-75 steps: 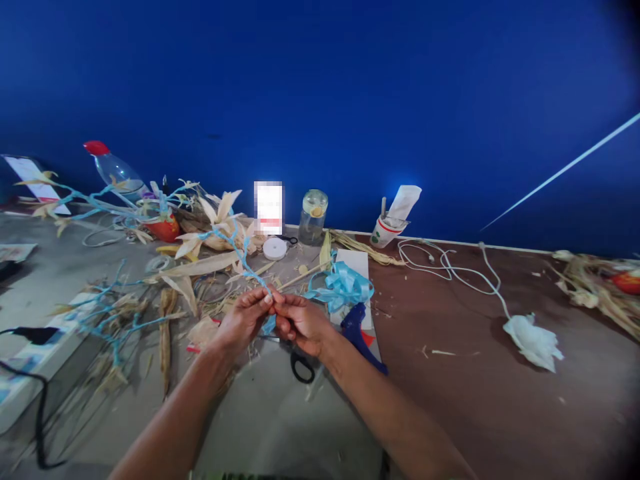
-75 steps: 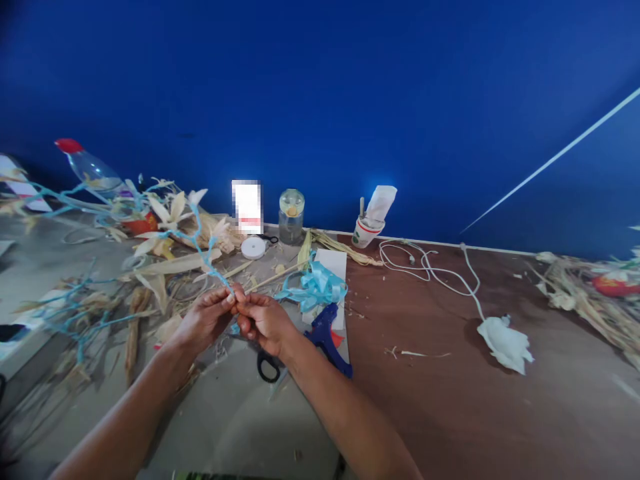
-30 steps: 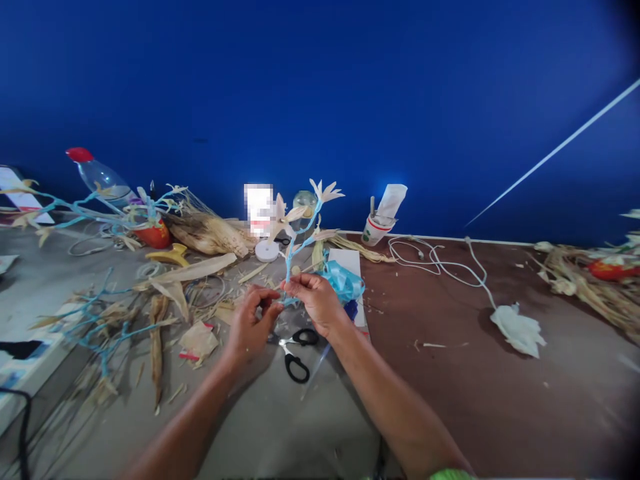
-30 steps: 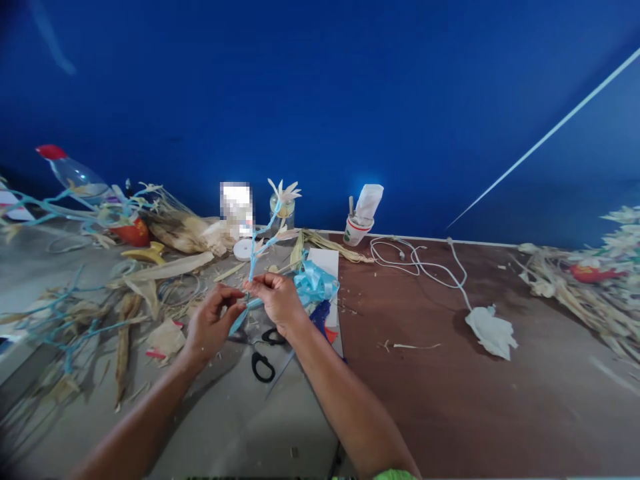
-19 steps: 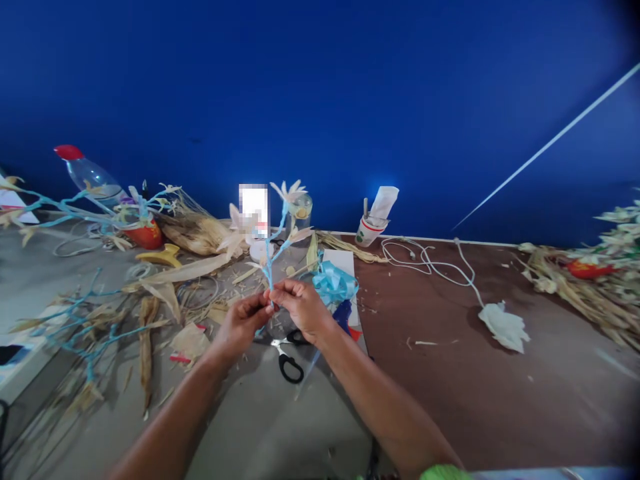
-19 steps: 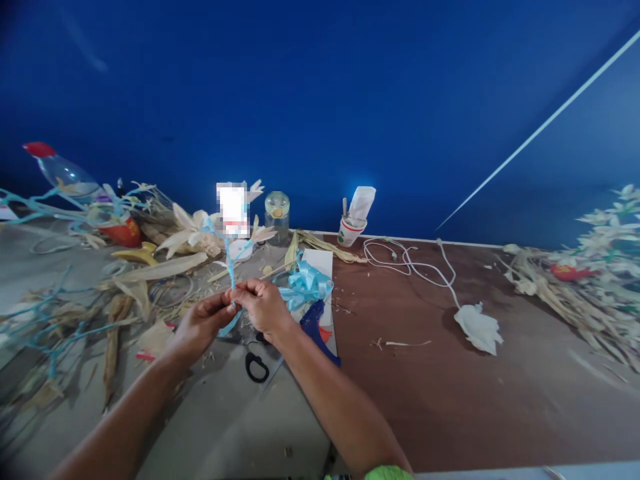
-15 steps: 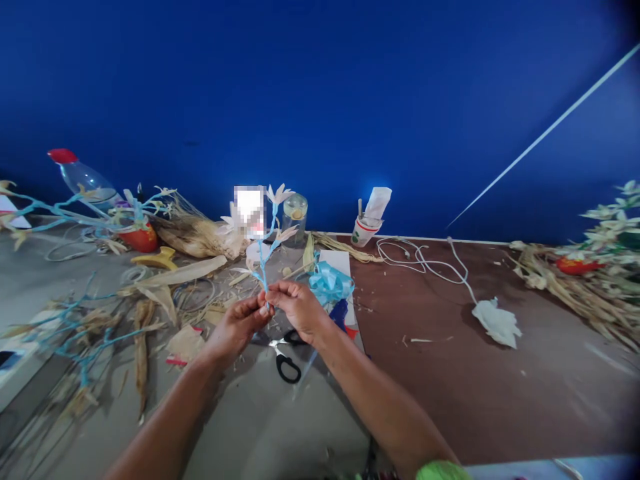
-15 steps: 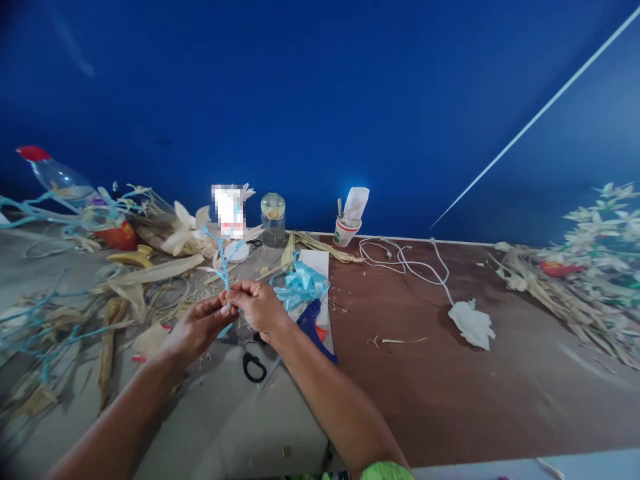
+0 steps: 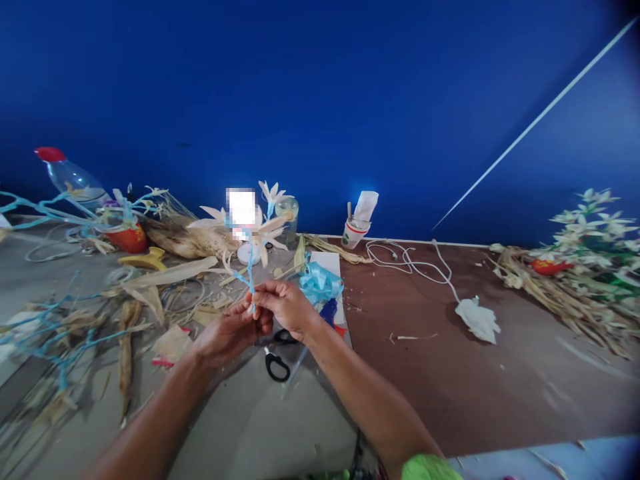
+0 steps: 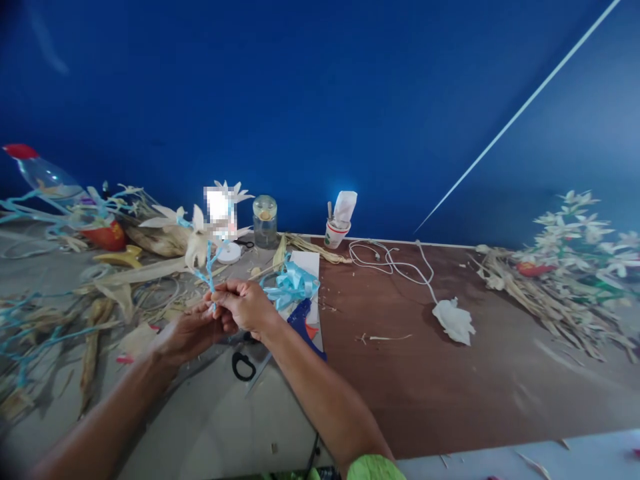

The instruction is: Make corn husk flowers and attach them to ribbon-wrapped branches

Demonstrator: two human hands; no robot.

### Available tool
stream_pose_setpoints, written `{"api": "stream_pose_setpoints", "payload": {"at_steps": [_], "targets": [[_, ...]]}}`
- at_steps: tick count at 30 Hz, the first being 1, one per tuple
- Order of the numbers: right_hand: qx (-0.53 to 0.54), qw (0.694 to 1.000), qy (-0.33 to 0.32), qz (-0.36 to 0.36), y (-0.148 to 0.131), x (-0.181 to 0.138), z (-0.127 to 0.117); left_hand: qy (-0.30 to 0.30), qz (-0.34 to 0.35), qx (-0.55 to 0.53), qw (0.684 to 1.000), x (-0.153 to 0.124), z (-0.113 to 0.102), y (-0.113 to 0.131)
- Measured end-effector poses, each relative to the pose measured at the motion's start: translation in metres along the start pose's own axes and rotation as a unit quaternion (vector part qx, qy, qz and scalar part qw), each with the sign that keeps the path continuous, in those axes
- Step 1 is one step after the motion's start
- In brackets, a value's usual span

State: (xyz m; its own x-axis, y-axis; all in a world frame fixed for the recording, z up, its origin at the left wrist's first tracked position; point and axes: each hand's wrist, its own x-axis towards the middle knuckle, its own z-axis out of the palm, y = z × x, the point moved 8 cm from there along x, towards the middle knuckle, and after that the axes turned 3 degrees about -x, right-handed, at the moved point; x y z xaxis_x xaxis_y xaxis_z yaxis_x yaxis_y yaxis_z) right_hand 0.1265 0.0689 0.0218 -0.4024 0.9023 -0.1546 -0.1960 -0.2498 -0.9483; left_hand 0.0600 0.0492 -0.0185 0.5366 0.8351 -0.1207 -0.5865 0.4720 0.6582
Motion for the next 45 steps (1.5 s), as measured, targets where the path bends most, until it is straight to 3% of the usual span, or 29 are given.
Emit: {"api": "stream_pose_setpoints", "payload": {"at_steps": [5,12,18,27,30,33,36,40,45], "targets": [[-0.031,0.998,0.01,-0.058,-0.008,0.002,-0.001,-0.029,-0.014,-0.015,0.999,0.002,0.001,-0.003],[-0.146,0.974,0.068,-0.161,-0.018,0.003,-0.01,0.016,0.086,-0.021,0.996,0.005,-0.005,0.02],[-0.178,0.974,0.075,-0.12,-0.017,0.002,-0.017,0.05,0.161,-0.048,0.984,-0.001,-0.01,0.049],[-0.274,0.952,0.083,-0.107,-0.057,-0.007,-0.049,0.056,0.192,-0.067,0.978,-0.005,-0.016,0.062],[-0.283,0.949,0.071,-0.119,-0.065,-0.004,-0.04,0.053,0.178,-0.061,0.981,-0.004,-0.012,0.058],[-0.296,0.948,0.033,-0.114,-0.058,0.007,-0.01,0.056,0.16,-0.052,0.984,-0.002,-0.011,0.051],[-0.272,0.954,0.038,-0.117,-0.049,0.02,0.013,0.073,0.144,-0.049,0.986,-0.001,-0.015,0.043],[-0.26,0.958,0.07,-0.1,-0.041,0.032,0.019,0.065,0.126,-0.037,0.989,0.002,-0.014,0.035],[-0.288,0.948,0.066,-0.117,-0.045,0.032,0.014,0.064,0.123,-0.032,0.99,0.003,-0.014,0.035]]}}
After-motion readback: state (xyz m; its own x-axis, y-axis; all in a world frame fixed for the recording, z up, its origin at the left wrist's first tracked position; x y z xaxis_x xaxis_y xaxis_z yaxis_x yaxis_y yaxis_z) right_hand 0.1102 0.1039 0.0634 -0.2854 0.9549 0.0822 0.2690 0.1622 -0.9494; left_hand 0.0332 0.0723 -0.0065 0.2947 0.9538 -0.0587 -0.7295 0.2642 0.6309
